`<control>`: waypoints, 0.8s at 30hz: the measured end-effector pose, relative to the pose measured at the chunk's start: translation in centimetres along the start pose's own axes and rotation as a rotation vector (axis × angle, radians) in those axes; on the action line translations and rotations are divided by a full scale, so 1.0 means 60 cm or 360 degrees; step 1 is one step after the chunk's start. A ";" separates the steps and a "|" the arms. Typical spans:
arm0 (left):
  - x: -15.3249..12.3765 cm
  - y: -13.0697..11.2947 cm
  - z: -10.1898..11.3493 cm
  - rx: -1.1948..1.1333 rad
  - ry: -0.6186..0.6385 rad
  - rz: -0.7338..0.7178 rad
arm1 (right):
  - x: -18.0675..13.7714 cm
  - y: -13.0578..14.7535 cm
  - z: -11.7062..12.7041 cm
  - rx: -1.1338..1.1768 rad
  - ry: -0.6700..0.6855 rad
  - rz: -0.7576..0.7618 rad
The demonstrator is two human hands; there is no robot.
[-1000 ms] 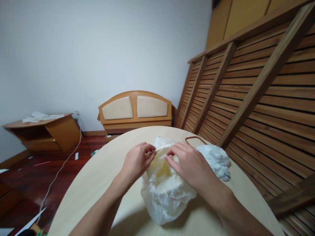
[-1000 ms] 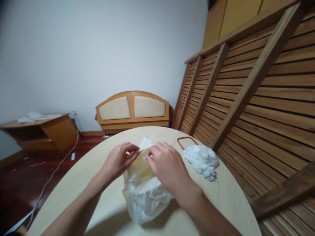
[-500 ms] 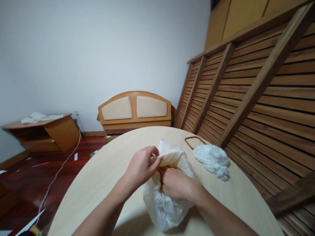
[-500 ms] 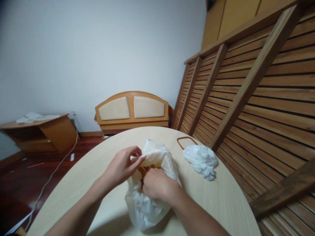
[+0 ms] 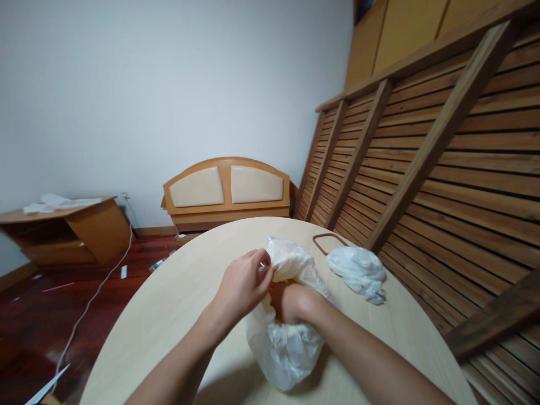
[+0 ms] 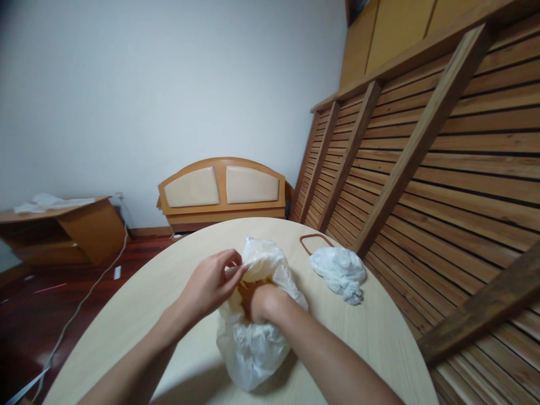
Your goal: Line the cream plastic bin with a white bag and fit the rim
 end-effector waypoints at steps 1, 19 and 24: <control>-0.001 0.002 0.000 -0.0005 -0.0005 0.0006 | -0.008 -0.002 0.004 -0.0011 0.0016 -0.0020; -0.004 0.020 0.002 0.0030 -0.0034 0.0130 | -0.076 0.006 0.008 0.0376 0.0538 -0.0153; -0.002 0.005 -0.003 0.0047 -0.0007 0.0031 | -0.047 0.001 -0.048 0.0384 0.0898 -0.0173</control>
Point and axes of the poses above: each hand's wrist, its own x-axis towards the middle knuckle, its own z-axis out of the back of the hand, y = z × x, the point moved 9 cm from there along x, towards the middle knuckle, and after that the axes turned 13 degrees about -z, right-handed, at the moved point
